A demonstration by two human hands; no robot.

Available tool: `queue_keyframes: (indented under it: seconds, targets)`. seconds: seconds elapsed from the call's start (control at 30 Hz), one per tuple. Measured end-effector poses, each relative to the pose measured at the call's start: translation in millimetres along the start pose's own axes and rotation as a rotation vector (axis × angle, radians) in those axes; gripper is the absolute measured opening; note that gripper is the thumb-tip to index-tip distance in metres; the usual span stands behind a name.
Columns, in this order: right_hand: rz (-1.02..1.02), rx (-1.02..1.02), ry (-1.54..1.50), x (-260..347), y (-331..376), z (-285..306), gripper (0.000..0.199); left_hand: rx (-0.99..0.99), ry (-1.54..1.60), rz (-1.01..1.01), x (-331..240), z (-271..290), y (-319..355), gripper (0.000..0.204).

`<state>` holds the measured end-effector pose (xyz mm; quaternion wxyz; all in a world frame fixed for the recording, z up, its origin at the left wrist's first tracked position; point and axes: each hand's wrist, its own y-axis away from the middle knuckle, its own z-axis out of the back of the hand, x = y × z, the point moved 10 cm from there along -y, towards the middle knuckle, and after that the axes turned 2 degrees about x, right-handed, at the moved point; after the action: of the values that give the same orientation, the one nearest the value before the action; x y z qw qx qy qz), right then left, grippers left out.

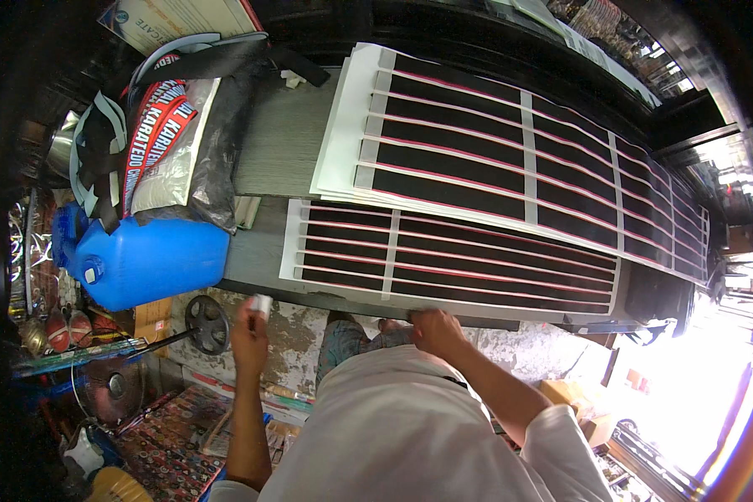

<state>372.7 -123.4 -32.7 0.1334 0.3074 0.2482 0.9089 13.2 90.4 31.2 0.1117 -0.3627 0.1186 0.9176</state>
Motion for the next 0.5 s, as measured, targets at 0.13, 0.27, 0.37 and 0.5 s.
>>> queue_keyframes:
  seconds: [0.13,0.27,0.37,0.5]
  targets:
    - [-0.118,-0.083,-0.2,-32.8,23.3,-17.0,0.033,-0.246,-0.115,-0.037,-10.7,24.1,-73.1,0.027]
    - [-0.083,-0.084,-0.215,-24.5,26.0,-3.1,0.024,-0.147,-0.395,-0.057,26.6,-6.1,-98.6,0.027]
    - [-0.109,-0.123,-0.298,-26.9,35.7,13.0,0.019,-0.323,-0.525,-0.226,-22.4,-12.5,-88.3,0.033]
    - [-0.086,-0.294,-0.436,-36.9,39.0,19.9,0.013,-0.098,-0.273,-0.474,-70.8,-56.0,-64.3,0.035]
